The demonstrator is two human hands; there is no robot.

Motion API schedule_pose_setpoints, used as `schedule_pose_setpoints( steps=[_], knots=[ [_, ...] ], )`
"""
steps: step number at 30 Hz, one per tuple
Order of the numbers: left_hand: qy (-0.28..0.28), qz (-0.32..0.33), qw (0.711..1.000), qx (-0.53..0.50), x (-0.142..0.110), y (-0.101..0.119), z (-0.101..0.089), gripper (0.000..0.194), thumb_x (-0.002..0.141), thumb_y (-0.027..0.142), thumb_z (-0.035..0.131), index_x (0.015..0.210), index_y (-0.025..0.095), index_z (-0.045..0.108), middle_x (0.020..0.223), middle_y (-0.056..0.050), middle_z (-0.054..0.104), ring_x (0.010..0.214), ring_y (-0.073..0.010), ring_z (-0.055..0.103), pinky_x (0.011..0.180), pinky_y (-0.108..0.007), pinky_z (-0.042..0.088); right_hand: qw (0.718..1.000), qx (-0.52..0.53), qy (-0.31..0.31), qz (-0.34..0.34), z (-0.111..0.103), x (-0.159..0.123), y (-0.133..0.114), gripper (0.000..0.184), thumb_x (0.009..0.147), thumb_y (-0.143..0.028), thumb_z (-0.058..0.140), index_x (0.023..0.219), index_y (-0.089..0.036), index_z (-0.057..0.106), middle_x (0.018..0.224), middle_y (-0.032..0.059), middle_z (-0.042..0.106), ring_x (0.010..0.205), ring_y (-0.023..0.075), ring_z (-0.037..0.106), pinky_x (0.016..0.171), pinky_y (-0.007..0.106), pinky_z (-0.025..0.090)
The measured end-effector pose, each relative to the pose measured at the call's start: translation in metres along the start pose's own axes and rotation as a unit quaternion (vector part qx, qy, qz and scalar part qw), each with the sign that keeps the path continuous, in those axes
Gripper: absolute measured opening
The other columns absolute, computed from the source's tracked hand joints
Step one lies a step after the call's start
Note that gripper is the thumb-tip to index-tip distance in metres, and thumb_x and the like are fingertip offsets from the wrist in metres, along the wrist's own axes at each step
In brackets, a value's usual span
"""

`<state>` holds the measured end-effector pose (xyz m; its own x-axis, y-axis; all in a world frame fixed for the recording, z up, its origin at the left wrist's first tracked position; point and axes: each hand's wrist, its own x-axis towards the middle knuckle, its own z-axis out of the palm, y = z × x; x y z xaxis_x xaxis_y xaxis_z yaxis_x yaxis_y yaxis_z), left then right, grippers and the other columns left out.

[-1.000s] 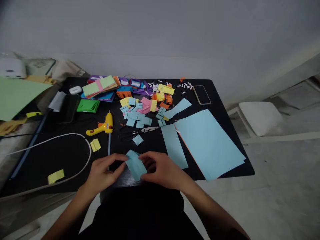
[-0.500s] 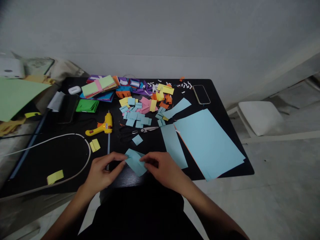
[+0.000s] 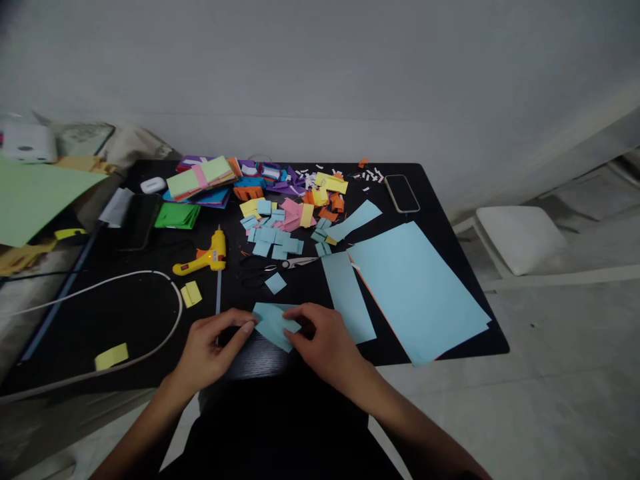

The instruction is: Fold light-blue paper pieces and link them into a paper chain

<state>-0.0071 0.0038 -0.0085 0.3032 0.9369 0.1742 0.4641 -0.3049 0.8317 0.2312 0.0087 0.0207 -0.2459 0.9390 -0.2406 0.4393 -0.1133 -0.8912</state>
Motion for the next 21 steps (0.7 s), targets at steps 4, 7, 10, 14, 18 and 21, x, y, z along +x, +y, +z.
schedule_pose_setpoints(
  steps=[4,7,10,14,18,21],
  knots=[
    [0.011,-0.004,1.000,0.002,0.001,-0.002,0.002,0.014,0.098,0.021,0.061,0.091,0.021,0.073,0.083,0.001,0.078,0.074,-0.0137,0.074,0.072,-0.022,0.057,0.991,-0.063,0.060,-0.100,0.003,-0.002,0.004,0.012,0.095,-0.024,0.069,0.103,-0.025,0.078,0.105,0.0062,0.078,0.094,0.0219,0.075,0.086,0.038,0.062],
    [0.013,-0.022,1.000,-0.001,0.002,-0.003,0.004,0.016,0.098,0.022,0.061,0.086,0.021,0.072,0.079,0.002,0.076,0.070,-0.0121,0.072,0.069,-0.021,0.055,0.978,-0.089,0.118,-0.149,0.009,-0.006,0.007,0.012,0.098,-0.023,0.065,0.101,-0.024,0.076,0.116,0.0094,0.074,0.108,0.0245,0.073,0.096,0.042,0.061],
    [0.007,-0.058,0.998,-0.007,0.003,-0.004,0.006,0.018,0.098,0.025,0.063,0.083,0.021,0.071,0.074,0.002,0.074,0.067,-0.0123,0.070,0.065,-0.021,0.053,0.972,-0.076,0.147,-0.168,0.017,-0.009,0.008,0.010,0.099,-0.022,0.062,0.097,-0.023,0.071,0.113,0.0102,0.074,0.107,0.0246,0.073,0.096,0.043,0.061],
    [0.020,-0.112,0.992,-0.049,0.004,-0.005,0.012,0.013,0.093,0.029,0.069,0.083,0.021,0.068,0.079,0.001,0.073,0.073,-0.0140,0.070,0.069,-0.024,0.055,0.975,-0.042,0.145,-0.165,0.025,-0.014,0.008,0.006,0.099,-0.021,0.060,0.095,-0.023,0.064,0.114,0.0108,0.075,0.107,0.0248,0.073,0.095,0.043,0.060],
    [0.033,-0.166,0.975,-0.143,0.005,-0.005,0.018,0.011,0.090,0.028,0.072,0.095,0.021,0.064,0.082,0.001,0.073,0.073,-0.0137,0.070,0.067,-0.023,0.056,0.977,-0.018,0.137,-0.160,0.030,-0.018,0.009,0.006,0.098,-0.020,0.059,0.093,-0.023,0.060,0.115,0.0112,0.074,0.107,0.0246,0.072,0.094,0.043,0.059],
    [0.044,-0.173,0.967,-0.183,0.008,-0.004,0.018,0.017,0.088,0.027,0.073,0.103,0.021,0.067,0.088,0.000,0.074,0.072,-0.0128,0.069,0.066,-0.022,0.056,0.976,-0.023,0.137,-0.167,0.033,-0.020,0.010,0.007,0.097,-0.018,0.059,0.092,-0.022,0.059,0.116,0.0118,0.072,0.109,0.0245,0.071,0.095,0.042,0.058]
  ],
)
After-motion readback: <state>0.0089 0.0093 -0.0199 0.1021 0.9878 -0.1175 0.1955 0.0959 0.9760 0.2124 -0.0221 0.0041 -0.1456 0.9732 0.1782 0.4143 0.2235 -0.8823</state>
